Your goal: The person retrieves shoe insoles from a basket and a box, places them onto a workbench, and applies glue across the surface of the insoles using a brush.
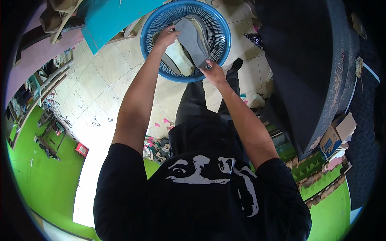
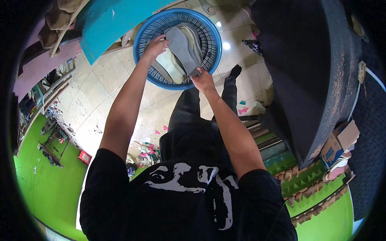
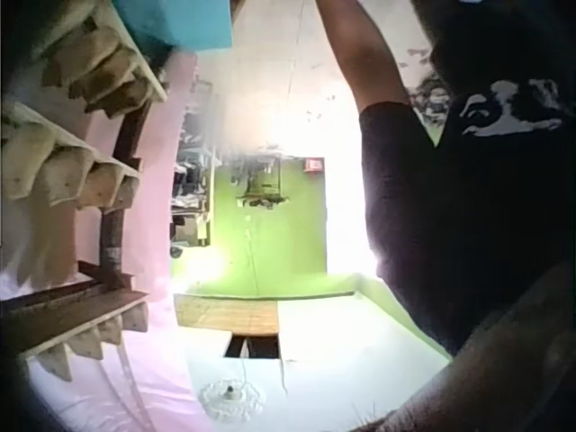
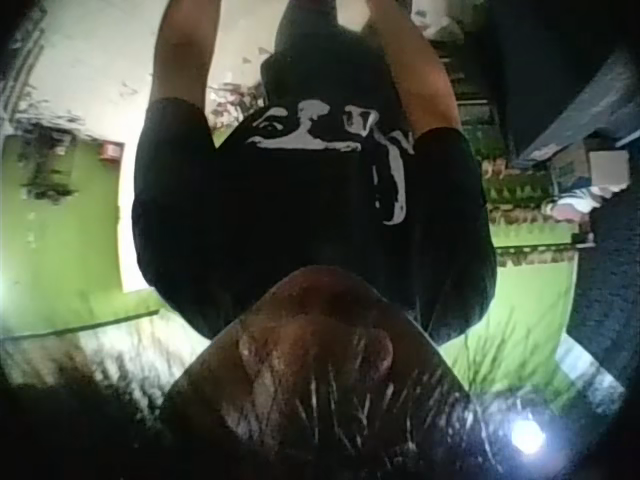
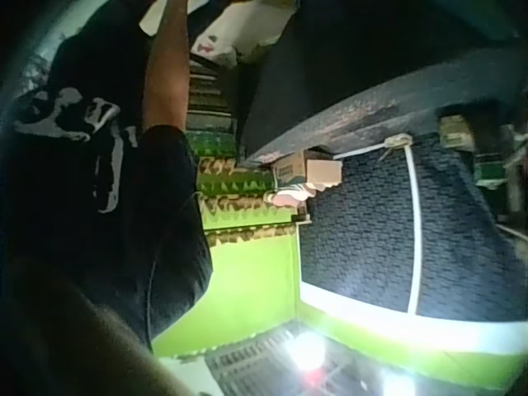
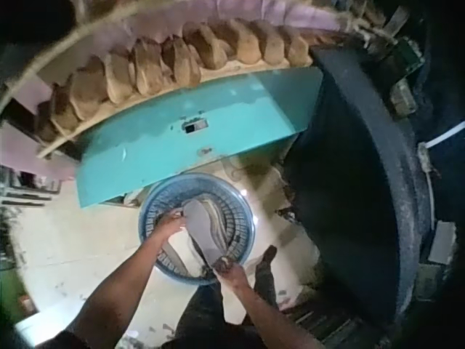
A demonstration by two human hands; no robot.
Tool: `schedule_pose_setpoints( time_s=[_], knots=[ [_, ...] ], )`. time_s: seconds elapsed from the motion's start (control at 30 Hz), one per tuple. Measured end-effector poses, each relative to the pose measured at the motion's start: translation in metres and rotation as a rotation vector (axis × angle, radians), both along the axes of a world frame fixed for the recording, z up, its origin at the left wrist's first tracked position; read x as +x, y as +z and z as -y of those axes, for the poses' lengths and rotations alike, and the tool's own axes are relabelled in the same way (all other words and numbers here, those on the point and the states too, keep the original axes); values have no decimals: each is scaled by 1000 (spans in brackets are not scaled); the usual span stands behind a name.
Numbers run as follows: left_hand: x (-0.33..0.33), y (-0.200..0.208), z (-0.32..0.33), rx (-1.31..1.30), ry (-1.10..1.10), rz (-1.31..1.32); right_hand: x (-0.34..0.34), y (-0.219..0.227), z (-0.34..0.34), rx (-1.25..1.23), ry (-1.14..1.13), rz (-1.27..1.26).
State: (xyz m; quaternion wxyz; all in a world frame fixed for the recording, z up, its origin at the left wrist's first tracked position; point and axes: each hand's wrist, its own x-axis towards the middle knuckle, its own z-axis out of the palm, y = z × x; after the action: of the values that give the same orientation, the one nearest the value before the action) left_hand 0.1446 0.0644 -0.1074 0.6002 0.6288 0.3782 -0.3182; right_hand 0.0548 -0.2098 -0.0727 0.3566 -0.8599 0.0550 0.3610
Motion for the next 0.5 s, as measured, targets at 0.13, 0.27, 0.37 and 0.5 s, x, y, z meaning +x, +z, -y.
schedule_pose_setpoints(
  time_s=[0.13, 0.27, 0.37, 0.5],
  knots=[
    [-6, 0, 4, 24, -36, 23, -1, 0, 0, -40, 104, -90],
    [-21, 12, 4, -9, 5, 16, 4, 14, 0, 54, 143, -204],
    [-25, 32, 19, -61, 16, 51, 3, 11, 21, 210, 83, -163],
    [-61, 57, 45, -10, 11, 284, 18, 52, 44, 322, 15, -94]
  ],
)
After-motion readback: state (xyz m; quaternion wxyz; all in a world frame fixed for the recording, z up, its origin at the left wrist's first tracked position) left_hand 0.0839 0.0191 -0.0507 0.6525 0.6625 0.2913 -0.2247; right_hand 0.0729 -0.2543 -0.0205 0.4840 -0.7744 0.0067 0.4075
